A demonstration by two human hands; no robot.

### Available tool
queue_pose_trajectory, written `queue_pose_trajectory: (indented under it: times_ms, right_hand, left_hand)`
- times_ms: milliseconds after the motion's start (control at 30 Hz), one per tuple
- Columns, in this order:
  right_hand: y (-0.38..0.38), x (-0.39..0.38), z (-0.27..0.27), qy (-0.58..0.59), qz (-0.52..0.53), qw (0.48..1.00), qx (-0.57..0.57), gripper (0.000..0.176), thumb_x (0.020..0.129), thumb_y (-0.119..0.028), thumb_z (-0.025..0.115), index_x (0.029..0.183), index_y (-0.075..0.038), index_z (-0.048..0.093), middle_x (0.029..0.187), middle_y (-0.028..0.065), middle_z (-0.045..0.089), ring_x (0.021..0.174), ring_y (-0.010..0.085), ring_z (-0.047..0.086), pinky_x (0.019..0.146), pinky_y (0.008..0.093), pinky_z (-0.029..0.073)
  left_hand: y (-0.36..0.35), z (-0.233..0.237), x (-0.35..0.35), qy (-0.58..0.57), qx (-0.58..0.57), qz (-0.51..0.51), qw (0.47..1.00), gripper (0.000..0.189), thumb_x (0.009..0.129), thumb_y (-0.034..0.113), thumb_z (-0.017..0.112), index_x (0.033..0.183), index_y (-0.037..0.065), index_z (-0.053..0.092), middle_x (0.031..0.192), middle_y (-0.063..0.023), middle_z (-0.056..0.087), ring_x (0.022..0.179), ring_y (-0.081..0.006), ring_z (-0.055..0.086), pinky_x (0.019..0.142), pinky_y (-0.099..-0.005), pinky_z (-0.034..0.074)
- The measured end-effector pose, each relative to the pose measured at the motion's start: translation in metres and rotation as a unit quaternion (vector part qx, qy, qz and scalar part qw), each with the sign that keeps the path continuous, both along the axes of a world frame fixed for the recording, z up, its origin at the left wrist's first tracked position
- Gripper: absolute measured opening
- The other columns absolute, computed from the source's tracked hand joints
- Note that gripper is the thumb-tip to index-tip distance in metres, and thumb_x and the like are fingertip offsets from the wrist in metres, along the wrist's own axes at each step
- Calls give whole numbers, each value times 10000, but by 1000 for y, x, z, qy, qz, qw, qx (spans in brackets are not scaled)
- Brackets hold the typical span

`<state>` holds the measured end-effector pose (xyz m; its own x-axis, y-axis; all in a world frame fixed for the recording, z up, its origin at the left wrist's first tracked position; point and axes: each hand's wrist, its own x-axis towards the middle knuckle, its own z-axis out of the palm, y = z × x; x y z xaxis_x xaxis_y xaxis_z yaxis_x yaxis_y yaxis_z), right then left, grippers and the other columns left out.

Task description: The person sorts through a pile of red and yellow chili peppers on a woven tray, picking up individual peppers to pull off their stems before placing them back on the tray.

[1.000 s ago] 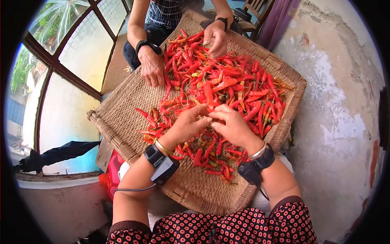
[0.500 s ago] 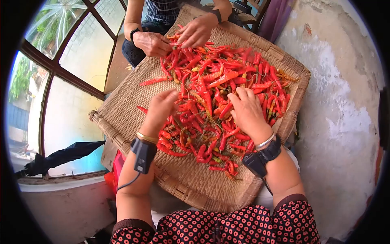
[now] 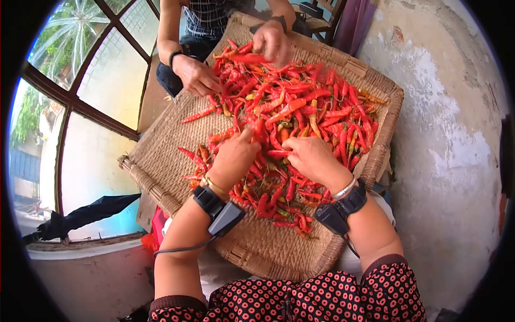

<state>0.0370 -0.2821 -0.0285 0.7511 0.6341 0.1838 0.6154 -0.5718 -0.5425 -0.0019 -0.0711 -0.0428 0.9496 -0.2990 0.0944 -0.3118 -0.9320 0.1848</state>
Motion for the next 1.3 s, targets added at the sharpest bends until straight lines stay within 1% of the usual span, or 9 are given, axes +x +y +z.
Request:
queue_pose_trajectory:
  times_ms: [233,367,500,600,667,767,1133,1233,1300]
  right_hand:
    - [9,-11,7,174,46,978,100,139,762,-90,586,886,-41,625,691,109,619,633,218,617,596,333,476]
    - [11,-10,17,394,59,895,200,121,840,-69,559,929,0,604,712,20,598,593,64,534,549,234,454]
    - [7,-5,22,409,-58,861,298,162,864,-113,562,979,-2,589,765,6,586,569,48,512,511,194,431]
    - [7,-4,22,438,-76,839,314,171,861,-117,563,979,5,587,764,4,582,570,47,505,527,196,433]
    - [10,-5,20,436,-62,851,285,177,858,-114,564,984,8,587,760,3,578,571,48,506,532,197,433]
    - [14,-6,16,427,-41,869,247,186,850,-110,572,988,15,591,751,-1,567,577,54,510,548,204,437]
    - [17,-8,12,437,-19,874,210,178,850,-105,569,973,21,591,732,-2,566,591,56,519,559,208,443]
    - [16,-7,11,437,-15,873,219,177,851,-107,573,973,20,591,723,-6,565,591,56,518,559,208,443]
    - [13,-7,11,442,-14,866,236,178,851,-108,576,973,20,592,719,-7,564,591,57,518,558,208,444]
  left_hand:
    - [-8,29,-23,29,-318,-76,945,230,762,152,670,946,24,622,869,-133,601,789,-280,597,685,-344,479]
    - [0,25,-20,140,-279,-37,949,190,775,137,656,908,10,612,629,-114,557,592,-196,583,568,-307,457]
    - [39,30,-10,242,-431,207,844,190,802,120,629,932,-19,617,621,-43,548,572,-93,549,559,-287,466]
    - [62,9,-2,80,-454,276,843,203,806,134,630,930,-26,626,673,-51,609,566,-127,578,558,-290,477]
    - [61,-11,2,-228,-201,197,932,218,815,154,623,940,-24,630,756,-89,655,583,-165,610,564,-316,487]
    - [16,16,-5,65,-197,215,954,280,797,314,636,863,45,674,715,-148,638,609,-273,622,589,-373,489]
    - [4,-15,9,148,-251,228,929,308,767,335,628,742,30,667,642,-164,610,623,-315,610,584,-398,476]
    - [16,-13,13,181,-375,237,877,274,815,261,629,759,-5,663,587,-18,584,504,-80,492,479,-279,409]
    - [34,-5,14,162,-525,239,801,266,845,257,599,816,1,664,641,-6,597,515,-59,486,459,-238,384]
